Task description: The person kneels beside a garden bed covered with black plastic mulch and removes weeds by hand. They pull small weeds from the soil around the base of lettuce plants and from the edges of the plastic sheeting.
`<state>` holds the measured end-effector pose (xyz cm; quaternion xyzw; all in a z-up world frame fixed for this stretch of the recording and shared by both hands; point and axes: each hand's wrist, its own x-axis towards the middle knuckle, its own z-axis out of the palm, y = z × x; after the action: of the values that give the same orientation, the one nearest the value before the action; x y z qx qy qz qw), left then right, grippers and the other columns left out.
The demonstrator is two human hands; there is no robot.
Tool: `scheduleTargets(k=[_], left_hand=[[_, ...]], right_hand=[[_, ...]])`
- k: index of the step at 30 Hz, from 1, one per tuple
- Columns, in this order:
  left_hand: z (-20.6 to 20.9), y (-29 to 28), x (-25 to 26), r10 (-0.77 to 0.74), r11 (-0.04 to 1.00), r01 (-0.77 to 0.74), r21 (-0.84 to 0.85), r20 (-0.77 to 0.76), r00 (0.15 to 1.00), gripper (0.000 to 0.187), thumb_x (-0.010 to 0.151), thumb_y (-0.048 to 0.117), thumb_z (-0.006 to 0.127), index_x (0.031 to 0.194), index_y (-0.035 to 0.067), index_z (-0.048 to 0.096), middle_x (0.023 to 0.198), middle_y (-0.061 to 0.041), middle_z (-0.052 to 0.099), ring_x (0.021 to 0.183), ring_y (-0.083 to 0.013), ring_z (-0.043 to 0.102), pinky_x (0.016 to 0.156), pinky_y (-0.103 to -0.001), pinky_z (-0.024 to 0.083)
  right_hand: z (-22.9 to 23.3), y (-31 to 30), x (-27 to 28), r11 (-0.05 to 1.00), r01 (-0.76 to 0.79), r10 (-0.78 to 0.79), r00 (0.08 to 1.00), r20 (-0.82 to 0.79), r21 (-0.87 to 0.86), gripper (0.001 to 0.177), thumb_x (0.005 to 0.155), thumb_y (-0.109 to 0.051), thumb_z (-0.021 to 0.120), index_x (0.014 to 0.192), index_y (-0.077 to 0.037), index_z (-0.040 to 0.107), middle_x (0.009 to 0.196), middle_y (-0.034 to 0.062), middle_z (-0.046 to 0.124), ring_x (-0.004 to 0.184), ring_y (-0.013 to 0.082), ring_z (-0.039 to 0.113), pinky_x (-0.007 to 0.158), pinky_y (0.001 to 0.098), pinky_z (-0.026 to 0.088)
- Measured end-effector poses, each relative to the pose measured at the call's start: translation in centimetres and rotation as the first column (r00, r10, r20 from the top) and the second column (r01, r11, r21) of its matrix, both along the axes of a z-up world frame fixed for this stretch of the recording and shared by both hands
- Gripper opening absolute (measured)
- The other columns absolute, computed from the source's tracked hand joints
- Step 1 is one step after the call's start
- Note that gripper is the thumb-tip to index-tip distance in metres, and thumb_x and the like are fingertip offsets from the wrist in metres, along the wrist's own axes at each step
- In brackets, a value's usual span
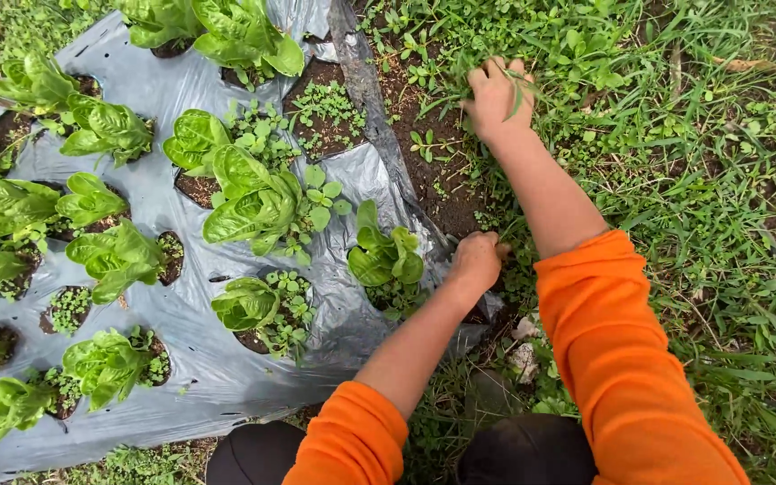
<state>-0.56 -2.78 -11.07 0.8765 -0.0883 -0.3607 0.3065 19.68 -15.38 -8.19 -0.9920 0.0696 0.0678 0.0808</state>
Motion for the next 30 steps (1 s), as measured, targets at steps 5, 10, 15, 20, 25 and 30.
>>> scheduleTargets(k=[5,10,15,20,25,30], left_hand=[[-0.6,-0.2,0.9,0.09,0.996,-0.091,-0.016,-0.064,0.994,0.032,0.103,0.028,0.058,0.086,0.001,0.058,0.094,-0.021,0.063,0.087,-0.037,0.059,0.074,-0.05,0.044],[2.5,0.0,0.8,0.106,0.994,-0.11,-0.023,-0.14,0.985,0.032,0.105,0.03,0.057,0.09,0.001,0.061,0.103,-0.021,0.065,0.094,-0.0366,0.062,0.078,-0.05,0.047],[7.5,0.2,1.5,0.214,0.974,-0.225,0.012,-0.355,0.91,0.054,0.104,0.031,0.054,0.153,0.011,0.046,0.161,-0.018,0.039,0.147,-0.0352,0.04,0.123,-0.047,0.03],[5.0,0.2,1.3,0.194,0.978,-0.21,-0.017,-0.32,0.927,0.027,0.106,0.027,0.055,0.123,0.007,0.056,0.129,-0.016,0.054,0.114,-0.0315,0.053,0.097,-0.045,0.04],[-0.1,-0.1,1.6,0.144,0.989,-0.145,0.011,-0.199,0.969,0.027,0.103,0.03,0.062,0.088,0.009,0.071,0.094,-0.016,0.07,0.087,-0.0328,0.065,0.072,-0.044,0.049],[0.5,-0.1,1.7,0.07,0.998,-0.068,0.019,-0.227,0.971,0.027,0.104,0.03,0.059,0.096,0.006,0.07,0.101,-0.02,0.071,0.1,-0.0393,0.066,0.077,-0.049,0.049]], right_hand=[[-0.1,-0.6,-2.4,0.911,0.081,-0.121,0.99,0.074,0.405,0.021,0.091,0.008,0.053,0.098,-0.012,0.051,0.093,0.0087,0.053,0.089,0.0295,0.053,0.074,0.0441,0.049],[3.0,-2.3,-9.4,0.722,0.165,-0.11,0.986,-0.124,0.672,0.019,0.114,-0.02,0.044,0.098,-0.012,0.049,0.095,0.0106,0.061,0.084,0.0263,0.056,0.076,0.0455,0.047],[10.3,-3.9,-11.7,0.873,0.238,-0.224,0.971,-0.085,0.426,0.033,0.117,-0.031,0.054,0.089,-0.014,0.05,0.083,0.0037,0.052,0.076,0.0222,0.051,0.069,0.0419,0.046],[4.3,-2.9,1.9,0.982,-0.12,0.169,0.904,0.393,-0.146,0.056,0.085,-0.047,0.085,0.124,-0.01,0.068,0.112,0.0103,0.063,0.101,0.0306,0.053,0.077,0.0425,0.048],[0.6,0.8,8.2,0.992,-0.091,0.089,0.996,-0.027,-0.086,0.094,0.086,-0.054,0.076,0.158,-0.009,0.035,0.149,0.0158,0.044,0.132,0.0413,0.041,0.103,0.0542,0.042],[-4.6,-0.5,9.3,0.994,-0.099,0.08,0.96,0.267,0.056,0.032,0.108,-0.041,0.066,0.104,-0.009,0.066,0.11,0.0089,0.055,0.098,0.0306,0.052,0.073,0.0442,0.048]])
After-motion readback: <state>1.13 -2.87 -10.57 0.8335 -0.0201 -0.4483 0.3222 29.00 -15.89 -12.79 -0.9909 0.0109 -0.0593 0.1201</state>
